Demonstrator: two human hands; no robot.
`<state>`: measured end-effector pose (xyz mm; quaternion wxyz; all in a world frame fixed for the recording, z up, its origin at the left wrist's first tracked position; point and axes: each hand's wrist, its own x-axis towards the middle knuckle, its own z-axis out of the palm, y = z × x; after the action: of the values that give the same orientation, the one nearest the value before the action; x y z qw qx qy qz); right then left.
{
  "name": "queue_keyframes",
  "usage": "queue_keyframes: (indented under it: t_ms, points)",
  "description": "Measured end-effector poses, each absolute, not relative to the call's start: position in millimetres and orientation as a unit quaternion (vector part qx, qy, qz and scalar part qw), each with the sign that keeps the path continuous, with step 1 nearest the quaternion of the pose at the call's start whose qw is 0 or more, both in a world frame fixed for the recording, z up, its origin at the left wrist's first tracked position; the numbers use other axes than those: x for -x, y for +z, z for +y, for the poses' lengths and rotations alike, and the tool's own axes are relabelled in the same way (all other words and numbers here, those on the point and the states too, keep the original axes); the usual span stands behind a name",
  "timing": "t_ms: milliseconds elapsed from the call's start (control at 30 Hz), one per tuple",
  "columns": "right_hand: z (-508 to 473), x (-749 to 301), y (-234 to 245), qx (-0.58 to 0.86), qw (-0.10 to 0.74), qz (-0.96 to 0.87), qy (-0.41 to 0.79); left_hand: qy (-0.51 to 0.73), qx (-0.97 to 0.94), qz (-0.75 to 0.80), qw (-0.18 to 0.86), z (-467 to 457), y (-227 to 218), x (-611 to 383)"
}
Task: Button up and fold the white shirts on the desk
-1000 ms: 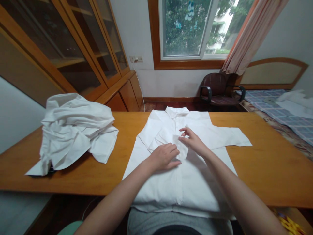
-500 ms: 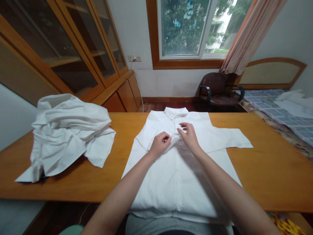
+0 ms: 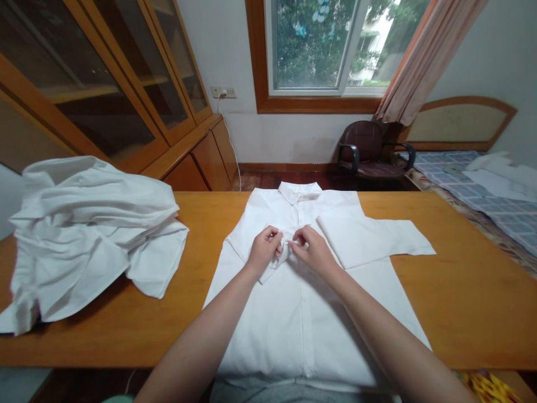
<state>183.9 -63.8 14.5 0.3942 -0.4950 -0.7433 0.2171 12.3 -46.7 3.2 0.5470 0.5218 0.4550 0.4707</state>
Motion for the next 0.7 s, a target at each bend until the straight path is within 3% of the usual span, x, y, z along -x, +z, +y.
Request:
queue_keyframes:
  t_ms: [267, 500, 700]
  points:
    - [-68.5, -175.3, 7.7, 0.545, 0.369, -0.676, 0.333, 0.421, -0.506, 0.38, 0.65, -40.2, -2.1, -6.4]
    - [-65.0, -182.1, 4.5, 0.511, 0.355, -0.676, 0.394, 0.424, -0.493, 0.385, 0.655, -36.1, -5.7, -5.5]
    - [-67.6, -179.7, 1.2, 0.498, 0.353, -0.704, 0.363, 0.39, -0.539, 0.395, 0.633, -36.7, -2.8, -3.6]
